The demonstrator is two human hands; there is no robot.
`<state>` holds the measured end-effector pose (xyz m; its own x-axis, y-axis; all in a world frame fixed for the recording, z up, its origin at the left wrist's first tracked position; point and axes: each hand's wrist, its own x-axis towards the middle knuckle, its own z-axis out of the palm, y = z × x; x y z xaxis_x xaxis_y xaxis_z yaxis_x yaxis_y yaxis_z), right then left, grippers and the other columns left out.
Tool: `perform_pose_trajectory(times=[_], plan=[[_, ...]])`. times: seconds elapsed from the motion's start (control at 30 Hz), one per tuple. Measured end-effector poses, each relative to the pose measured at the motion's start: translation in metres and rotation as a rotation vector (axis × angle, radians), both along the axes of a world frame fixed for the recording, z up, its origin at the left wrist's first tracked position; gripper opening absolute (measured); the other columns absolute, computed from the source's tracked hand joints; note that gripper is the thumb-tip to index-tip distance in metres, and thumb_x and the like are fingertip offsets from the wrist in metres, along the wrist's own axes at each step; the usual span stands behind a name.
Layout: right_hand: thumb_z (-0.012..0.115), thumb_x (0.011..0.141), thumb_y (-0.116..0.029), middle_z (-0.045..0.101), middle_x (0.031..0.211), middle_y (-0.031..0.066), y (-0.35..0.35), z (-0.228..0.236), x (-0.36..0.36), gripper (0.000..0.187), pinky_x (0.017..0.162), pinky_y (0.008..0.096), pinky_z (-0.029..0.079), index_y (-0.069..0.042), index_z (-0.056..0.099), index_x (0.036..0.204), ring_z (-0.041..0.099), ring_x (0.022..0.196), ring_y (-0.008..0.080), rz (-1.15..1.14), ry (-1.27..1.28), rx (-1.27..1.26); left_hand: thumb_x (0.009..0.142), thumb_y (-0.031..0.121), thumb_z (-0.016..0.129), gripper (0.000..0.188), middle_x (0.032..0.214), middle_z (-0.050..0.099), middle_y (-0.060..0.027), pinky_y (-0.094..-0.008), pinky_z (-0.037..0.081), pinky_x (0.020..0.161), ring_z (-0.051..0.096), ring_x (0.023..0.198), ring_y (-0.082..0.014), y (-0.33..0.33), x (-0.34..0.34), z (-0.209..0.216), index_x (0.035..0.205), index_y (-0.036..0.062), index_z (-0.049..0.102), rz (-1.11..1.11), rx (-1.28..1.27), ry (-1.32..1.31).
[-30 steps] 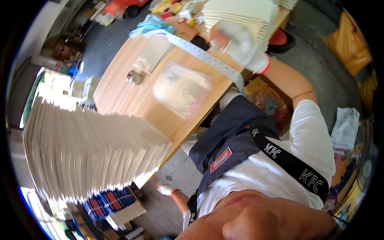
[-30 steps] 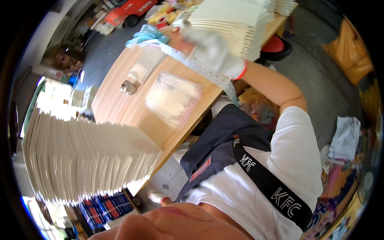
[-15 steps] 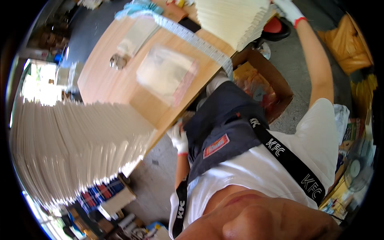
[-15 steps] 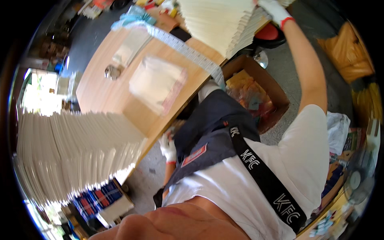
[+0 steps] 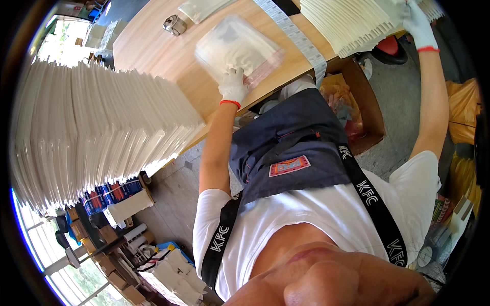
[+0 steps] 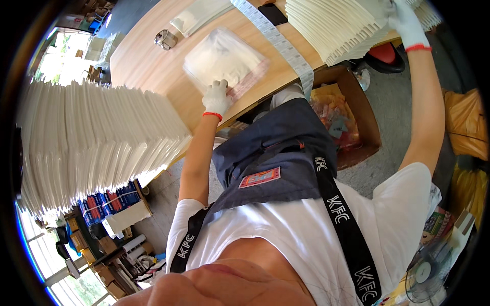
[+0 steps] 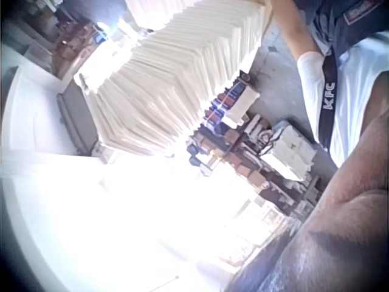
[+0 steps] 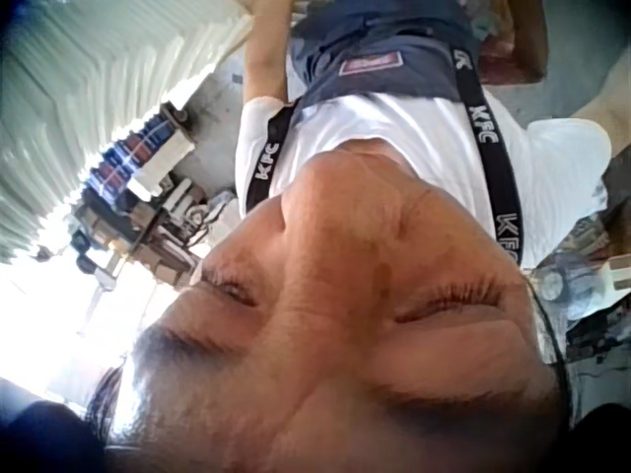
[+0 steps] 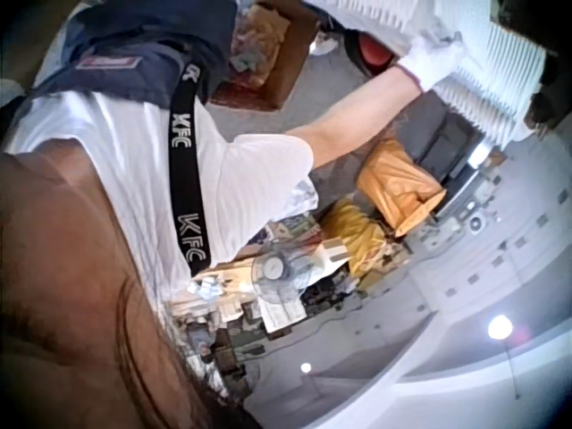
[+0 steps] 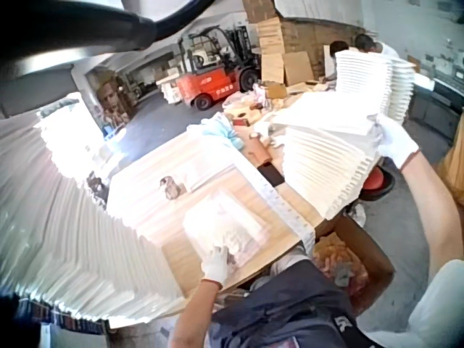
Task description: The person takes white paper sheets from a stack, inserts each one into a plastic bag held on their lap, and places the filled bags onto another stack on a table.
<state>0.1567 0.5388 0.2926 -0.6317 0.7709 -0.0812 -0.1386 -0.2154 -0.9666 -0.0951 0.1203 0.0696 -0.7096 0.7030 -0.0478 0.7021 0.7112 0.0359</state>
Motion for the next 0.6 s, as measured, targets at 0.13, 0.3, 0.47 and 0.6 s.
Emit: perform_pose_trajectory(times=[0.13, 0.3, 0.47, 0.6], plan=[[0.05, 0.091, -0.018, 0.06, 0.107, 0.009, -0.06, -0.044, 0.002, 0.031, 0.078, 0.0335, 0.053, -0.001, 0.049, 0.117, 0.062, 0.09, 0.0197, 0.051, 0.079, -0.114, 0.078, 0.025, 0.059, 0.024, 0.103, 0.056, -0.0064, -0.041, 0.051, 0.073, 0.055, 0.099, -0.0256, 0.003, -0.018, -0.012, 0.1, 0.0155, 0.055, 0.002, -0.026, -0.015], [0.055, 0.085, -0.016, 0.058, 0.112, 0.0138, -0.165, -0.125, 0.006, 0.046, 0.07, 0.0305, 0.057, 0.003, 0.041, 0.125, 0.064, 0.09, 0.0194, 0.543, -0.028, -0.373, 0.078, 0.022, 0.058, 0.022, 0.101, 0.058, -0.0063, -0.0409, 0.051, 0.072, 0.057, 0.096, -0.0255, -0.005, -0.006, -0.009, 0.098, 0.0163, 0.055, 0.007, 0.003, -0.03], [0.059, 0.082, -0.017, 0.06, 0.108, 0.0082, -0.21, -0.205, 0.013, 0.049, 0.05, 0.0207, 0.052, -0.002, 0.042, 0.125, 0.065, 0.078, 0.0111, 0.493, -0.079, -0.707, 0.074, 0.015, 0.058, 0.018, 0.099, 0.058, -0.0054, -0.0405, 0.049, 0.072, 0.056, 0.093, -0.0266, -0.021, -0.018, -0.025, 0.092, 0.0169, 0.056, 0.021, 0.256, -0.095], [0.06, 0.084, -0.019, 0.058, 0.086, 0.001, -0.221, -0.246, 0.022, 0.034, 0.038, 0.0156, 0.035, -0.009, 0.047, 0.113, 0.052, 0.054, 0.0056, 0.378, -0.026, -0.634, 0.074, 0.014, 0.057, 0.015, 0.096, 0.059, -0.003, -0.0404, 0.048, 0.07, 0.056, 0.092, -0.0264, -0.033, -0.014, -0.029, 0.09, 0.0167, 0.057, 0.009, 0.394, -0.002]])
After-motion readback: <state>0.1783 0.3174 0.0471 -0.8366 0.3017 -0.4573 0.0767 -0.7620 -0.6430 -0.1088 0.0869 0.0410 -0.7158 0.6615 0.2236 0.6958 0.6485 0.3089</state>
